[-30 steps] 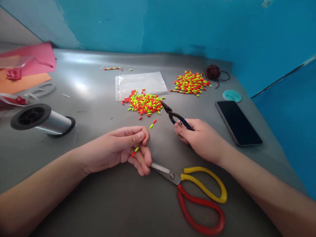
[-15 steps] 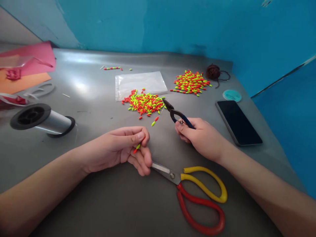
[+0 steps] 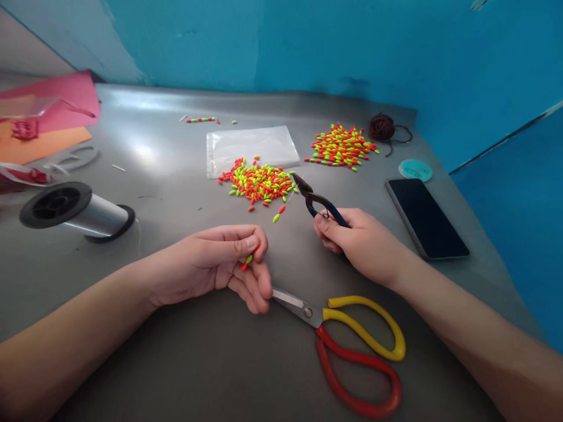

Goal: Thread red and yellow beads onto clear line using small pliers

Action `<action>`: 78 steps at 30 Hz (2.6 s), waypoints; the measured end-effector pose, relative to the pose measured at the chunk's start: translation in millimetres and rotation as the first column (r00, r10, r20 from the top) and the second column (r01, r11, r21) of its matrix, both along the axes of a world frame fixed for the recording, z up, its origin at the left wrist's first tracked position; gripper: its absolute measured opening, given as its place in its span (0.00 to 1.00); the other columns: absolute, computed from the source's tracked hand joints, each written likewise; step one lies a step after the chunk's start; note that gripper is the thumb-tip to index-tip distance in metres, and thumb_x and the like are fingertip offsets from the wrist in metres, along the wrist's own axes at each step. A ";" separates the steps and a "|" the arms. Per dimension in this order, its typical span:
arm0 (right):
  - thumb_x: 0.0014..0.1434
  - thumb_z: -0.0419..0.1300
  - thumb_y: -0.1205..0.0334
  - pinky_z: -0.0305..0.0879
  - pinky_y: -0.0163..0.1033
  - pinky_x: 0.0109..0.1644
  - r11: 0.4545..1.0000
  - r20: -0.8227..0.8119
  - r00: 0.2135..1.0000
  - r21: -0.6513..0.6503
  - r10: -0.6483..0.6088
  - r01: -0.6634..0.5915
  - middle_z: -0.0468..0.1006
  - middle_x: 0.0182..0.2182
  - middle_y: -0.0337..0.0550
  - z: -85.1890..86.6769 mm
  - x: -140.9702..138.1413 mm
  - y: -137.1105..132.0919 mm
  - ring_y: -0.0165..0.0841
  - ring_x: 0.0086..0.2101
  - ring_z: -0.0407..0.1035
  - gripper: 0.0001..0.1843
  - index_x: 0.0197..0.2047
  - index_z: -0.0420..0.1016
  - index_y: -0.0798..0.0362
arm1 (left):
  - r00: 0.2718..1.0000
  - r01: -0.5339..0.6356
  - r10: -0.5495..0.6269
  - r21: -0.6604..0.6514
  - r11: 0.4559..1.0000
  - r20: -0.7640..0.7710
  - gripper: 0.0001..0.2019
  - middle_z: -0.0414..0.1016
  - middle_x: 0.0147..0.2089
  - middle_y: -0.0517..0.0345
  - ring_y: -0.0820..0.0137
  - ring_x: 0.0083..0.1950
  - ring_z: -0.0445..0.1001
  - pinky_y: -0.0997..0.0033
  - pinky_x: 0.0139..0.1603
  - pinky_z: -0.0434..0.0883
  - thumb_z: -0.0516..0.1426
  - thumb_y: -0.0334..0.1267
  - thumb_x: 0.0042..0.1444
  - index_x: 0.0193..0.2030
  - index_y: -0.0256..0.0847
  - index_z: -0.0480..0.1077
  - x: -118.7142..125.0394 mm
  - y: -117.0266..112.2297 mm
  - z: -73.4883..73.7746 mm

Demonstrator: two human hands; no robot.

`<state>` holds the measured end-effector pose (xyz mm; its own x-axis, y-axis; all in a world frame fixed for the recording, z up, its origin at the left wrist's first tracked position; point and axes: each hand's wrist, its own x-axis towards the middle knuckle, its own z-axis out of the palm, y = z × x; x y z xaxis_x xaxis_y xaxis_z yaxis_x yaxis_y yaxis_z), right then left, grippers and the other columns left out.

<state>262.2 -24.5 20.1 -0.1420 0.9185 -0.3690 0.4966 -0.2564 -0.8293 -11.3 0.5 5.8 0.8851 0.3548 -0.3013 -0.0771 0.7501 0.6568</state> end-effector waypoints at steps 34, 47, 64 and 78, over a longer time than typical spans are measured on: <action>0.67 0.55 0.30 0.51 0.42 0.31 0.994 0.121 0.987 0.034 0.103 -0.108 0.63 0.24 0.37 0.3 2.1 -2.4 0.34 0.27 0.56 0.30 0.29 0.66 0.49 | 0.993 -0.086 0.088 0.036 0.996 -0.081 0.17 0.85 0.42 0.37 0.54 0.42 0.87 0.57 0.46 0.82 0.52 0.48 0.73 0.56 0.39 0.73 5.2 -2.4 3.1; 0.65 0.56 0.33 0.50 0.41 0.30 0.982 0.338 0.933 0.095 0.121 -0.162 0.66 0.22 0.38 9.9 -9.6 -4.1 0.35 0.25 0.58 0.28 0.28 0.65 0.48 | 0.988 -0.141 0.140 -0.007 0.990 -0.068 0.12 0.86 0.39 0.42 0.60 0.37 0.87 0.63 0.41 0.83 0.56 0.43 0.73 0.41 0.37 0.71 8.0 -3.9 1.0; 0.71 0.55 0.36 0.50 0.42 0.32 0.996 0.078 0.994 0.029 0.083 -0.085 0.62 0.24 0.35 -1.1 0.9 -0.8 0.33 0.27 0.56 0.27 0.31 0.66 0.49 | 0.993 -0.107 0.104 -0.066 0.992 -0.050 0.12 0.86 0.40 0.38 0.58 0.41 0.88 0.61 0.46 0.83 0.54 0.38 0.72 0.39 0.34 0.73 4.2 -0.4 3.0; 0.69 0.57 0.36 0.50 0.42 0.32 0.998 0.014 0.998 0.008 0.058 -0.058 0.62 0.24 0.35 -0.2 -0.5 0.5 0.34 0.27 0.56 0.26 0.30 0.66 0.49 | 0.998 -0.055 0.052 -0.055 0.997 -0.046 0.13 0.86 0.41 0.37 0.57 0.42 0.88 0.59 0.48 0.83 0.53 0.37 0.72 0.38 0.34 0.75 1.7 0.9 2.6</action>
<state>261.8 -24.0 19.9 -0.1900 0.9119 -0.3639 0.5217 -0.2202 -0.8242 -9.6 1.4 8.4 0.8507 0.3826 -0.3603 -0.0898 0.7814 0.6176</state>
